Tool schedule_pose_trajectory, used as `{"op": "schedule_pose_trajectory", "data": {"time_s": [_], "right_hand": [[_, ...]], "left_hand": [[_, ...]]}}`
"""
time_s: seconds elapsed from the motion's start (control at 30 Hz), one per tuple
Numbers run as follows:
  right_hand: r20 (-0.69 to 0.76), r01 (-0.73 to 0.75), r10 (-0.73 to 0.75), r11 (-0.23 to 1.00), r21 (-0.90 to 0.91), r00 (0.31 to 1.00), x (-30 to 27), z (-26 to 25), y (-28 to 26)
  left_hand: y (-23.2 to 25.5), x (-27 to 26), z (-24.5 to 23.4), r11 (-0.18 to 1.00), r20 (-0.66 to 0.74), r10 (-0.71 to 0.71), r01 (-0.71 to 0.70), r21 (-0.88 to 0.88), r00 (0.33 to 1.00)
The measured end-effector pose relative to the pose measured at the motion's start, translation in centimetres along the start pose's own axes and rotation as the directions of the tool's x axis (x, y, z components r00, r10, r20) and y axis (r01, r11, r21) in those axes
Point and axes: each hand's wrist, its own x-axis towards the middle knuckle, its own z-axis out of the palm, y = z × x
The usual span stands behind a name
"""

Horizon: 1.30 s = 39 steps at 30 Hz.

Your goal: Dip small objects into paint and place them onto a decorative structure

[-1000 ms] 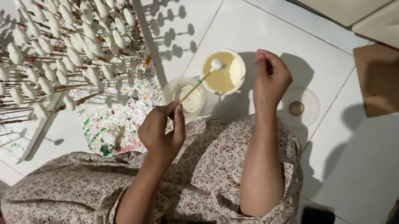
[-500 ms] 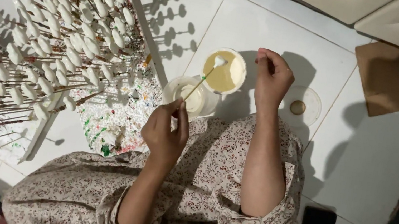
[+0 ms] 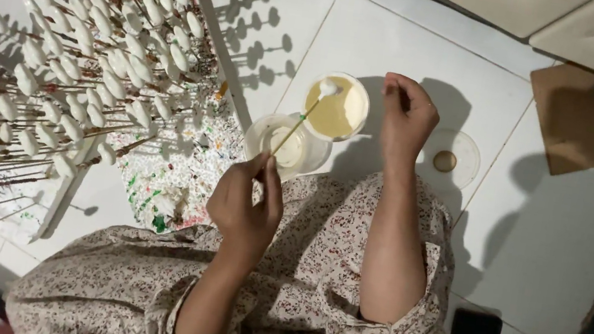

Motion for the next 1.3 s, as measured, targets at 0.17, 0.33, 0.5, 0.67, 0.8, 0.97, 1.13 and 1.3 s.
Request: {"op": "schedule_pose_trajectory", "data": {"time_s": [0.17, 0.33, 0.5, 0.67, 0.8, 0.97, 1.13, 1.3], "right_hand": [[-0.002, -0.007, 0.007, 1.0, -0.012, 1.0, 0.0, -0.2, -1.0], [-0.01, -0.036, 0.036, 0.999, -0.024, 0.999, 0.3, -0.1, -0.9], [-0.01, -0.029, 0.029, 0.999, -0.016, 1.0, -0.2, -0.2, -1.3], [0.003, -0.031, 0.031, 0.999, -0.04, 1.0, -0.2, -0.2, -1.1], [0.005, -0.034, 0.034, 0.999, -0.031, 0.999, -0.2, -0.3, -1.4], [0.024, -0.022, 0.023, 0.999, -0.041, 0.999, -0.2, -0.3, -0.9], [0.027, -0.019, 0.021, 0.999, -0.044, 0.999, -0.1, -0.3, -0.8], [0.034, -0.032, 0.034, 0.999, -0.043, 0.999, 0.0, -0.3, -0.2]], "left_hand": [[-1.2, -0.9, 1.4, 0.997, 0.091, -0.028, 0.022, 0.074, 0.995], [-3.2, -2.9, 3.4, 0.964, 0.297, -0.072, -0.01, 0.267, 0.952], [-0.7, -1.4, 1.1, 0.968, 0.156, 0.02, -0.059, 0.245, 0.988], [-1.0, -1.0, 0.7, 0.979, 0.147, 0.046, -0.074, 0.19, 0.988], [-0.9, -0.6, 0.3, 0.974, 0.127, 0.095, -0.119, 0.195, 0.987], [-0.4, -0.4, 0.1, 0.97, 0.11, 0.113, -0.134, 0.203, 0.987], [-1.2, -1.1, 0.6, 0.962, 0.086, 0.137, -0.153, 0.226, 0.987], [-1.1, -0.9, 0.4, 0.952, 0.09, 0.163, -0.18, 0.247, 0.983]]}}
